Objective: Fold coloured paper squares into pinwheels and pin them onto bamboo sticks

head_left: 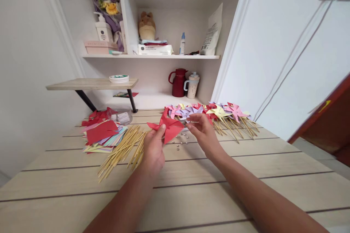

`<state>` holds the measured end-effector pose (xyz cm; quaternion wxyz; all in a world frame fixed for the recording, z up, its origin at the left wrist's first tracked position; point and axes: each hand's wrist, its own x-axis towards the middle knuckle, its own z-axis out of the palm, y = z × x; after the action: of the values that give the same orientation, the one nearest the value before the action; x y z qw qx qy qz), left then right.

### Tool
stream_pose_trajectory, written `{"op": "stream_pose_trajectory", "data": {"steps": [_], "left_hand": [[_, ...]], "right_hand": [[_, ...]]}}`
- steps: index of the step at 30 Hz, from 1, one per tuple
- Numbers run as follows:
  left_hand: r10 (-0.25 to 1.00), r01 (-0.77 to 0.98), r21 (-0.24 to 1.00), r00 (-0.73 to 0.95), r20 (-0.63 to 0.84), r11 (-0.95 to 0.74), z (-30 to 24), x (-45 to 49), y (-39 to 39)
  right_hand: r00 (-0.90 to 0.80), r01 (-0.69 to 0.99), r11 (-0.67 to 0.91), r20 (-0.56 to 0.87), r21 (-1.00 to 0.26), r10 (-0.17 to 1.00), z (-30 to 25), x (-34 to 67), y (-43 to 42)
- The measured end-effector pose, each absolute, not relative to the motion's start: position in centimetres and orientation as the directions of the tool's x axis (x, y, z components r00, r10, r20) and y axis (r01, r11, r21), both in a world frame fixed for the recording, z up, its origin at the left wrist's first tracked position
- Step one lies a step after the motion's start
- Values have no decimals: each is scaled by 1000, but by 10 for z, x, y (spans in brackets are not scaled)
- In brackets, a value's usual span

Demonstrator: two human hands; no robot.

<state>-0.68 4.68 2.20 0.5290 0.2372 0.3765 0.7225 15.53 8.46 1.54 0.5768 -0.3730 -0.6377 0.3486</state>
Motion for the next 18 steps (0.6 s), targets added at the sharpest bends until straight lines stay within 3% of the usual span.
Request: {"op": "stream_pose_trajectory", "data": {"steps": [3, 7, 11, 15, 18], "left_hand": [[937, -590, 791, -344, -63, -163, 22, -7, 47], [924, -575, 800, -375, -71, -172, 20, -5, 48], [902, -537, 823, -426, -76, -185, 19, -6, 47], [901, -528, 830, -428, -75, -182, 17, -6, 48], [928, -535, 836, -362, -93, -125, 15, -3, 48]], "right_hand": [[-150, -12, 319, 318, -948, 936, 9, 152, 89], [-255, -4, 287, 278, -958, 926, 7, 143, 82], [-312, 153, 462, 401, -874, 862, 14, 138, 66], [-334, 247, 697, 616, -673, 713, 20, 135, 57], [-334, 272, 759, 682, -592, 651, 21, 135, 56]]}}
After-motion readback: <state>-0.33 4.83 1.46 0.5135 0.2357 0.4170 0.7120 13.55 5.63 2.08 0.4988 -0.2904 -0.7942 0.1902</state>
